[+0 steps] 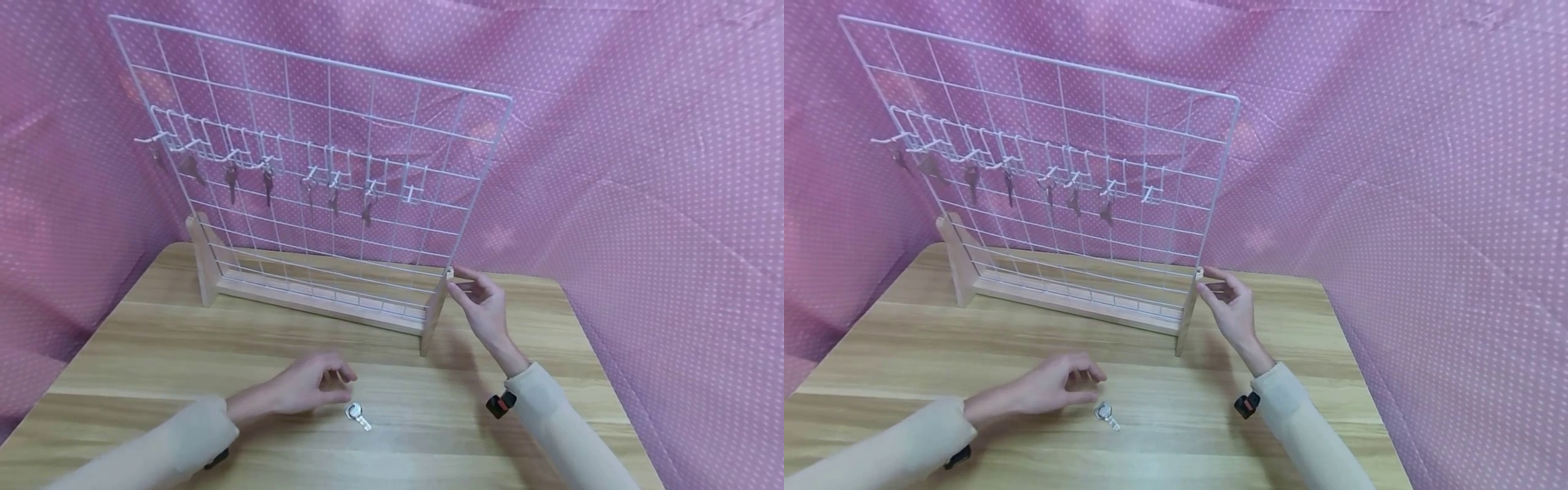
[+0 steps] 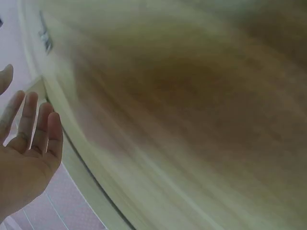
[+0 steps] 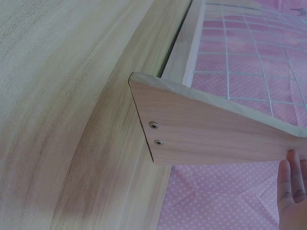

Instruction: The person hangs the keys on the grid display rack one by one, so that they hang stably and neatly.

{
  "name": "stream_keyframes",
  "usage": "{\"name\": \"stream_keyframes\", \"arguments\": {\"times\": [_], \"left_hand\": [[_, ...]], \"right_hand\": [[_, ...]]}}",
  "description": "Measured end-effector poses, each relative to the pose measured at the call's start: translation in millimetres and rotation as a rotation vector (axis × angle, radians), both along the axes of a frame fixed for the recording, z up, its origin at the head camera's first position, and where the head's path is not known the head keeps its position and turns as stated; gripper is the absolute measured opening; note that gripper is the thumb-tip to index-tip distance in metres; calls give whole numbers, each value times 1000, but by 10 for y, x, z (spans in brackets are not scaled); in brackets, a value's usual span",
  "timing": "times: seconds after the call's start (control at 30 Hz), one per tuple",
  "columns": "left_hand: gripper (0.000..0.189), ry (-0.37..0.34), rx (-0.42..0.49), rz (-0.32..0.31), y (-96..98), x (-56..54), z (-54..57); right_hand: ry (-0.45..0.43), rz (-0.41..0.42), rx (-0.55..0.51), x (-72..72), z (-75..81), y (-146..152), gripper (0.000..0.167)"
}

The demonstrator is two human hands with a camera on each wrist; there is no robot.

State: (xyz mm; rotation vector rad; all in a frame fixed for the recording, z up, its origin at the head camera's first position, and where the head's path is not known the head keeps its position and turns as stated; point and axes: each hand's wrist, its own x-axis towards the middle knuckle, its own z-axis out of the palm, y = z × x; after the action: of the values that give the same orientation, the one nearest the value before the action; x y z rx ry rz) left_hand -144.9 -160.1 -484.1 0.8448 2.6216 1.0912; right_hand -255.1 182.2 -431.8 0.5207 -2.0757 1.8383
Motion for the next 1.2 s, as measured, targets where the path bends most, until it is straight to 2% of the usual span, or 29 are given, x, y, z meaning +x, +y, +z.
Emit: {"name": "stream_keyframes", "arguments": {"times": [0.2, 0.37, 0.6, 0.83, 1.2], "left_hand": [[30, 69, -87, -30, 34, 110, -76], [28, 87, -93, -39, 67, 127, -129], [24, 51, -88, -49, 120, 159, -174], [19, 75, -94, -40, 144, 172, -216], [9, 71, -113, -14, 154, 171, -244]], "right_hand": [[-8, 0, -2, 9, -6, 13, 36], [-5, 1, 0, 5, 0, 18, 37], [2, 3, 3, 3, 7, 10, 36], [-2, -8, 16, 11, 9, 6, 36], [-2, 4, 14, 17, 6, 0, 36]]}}
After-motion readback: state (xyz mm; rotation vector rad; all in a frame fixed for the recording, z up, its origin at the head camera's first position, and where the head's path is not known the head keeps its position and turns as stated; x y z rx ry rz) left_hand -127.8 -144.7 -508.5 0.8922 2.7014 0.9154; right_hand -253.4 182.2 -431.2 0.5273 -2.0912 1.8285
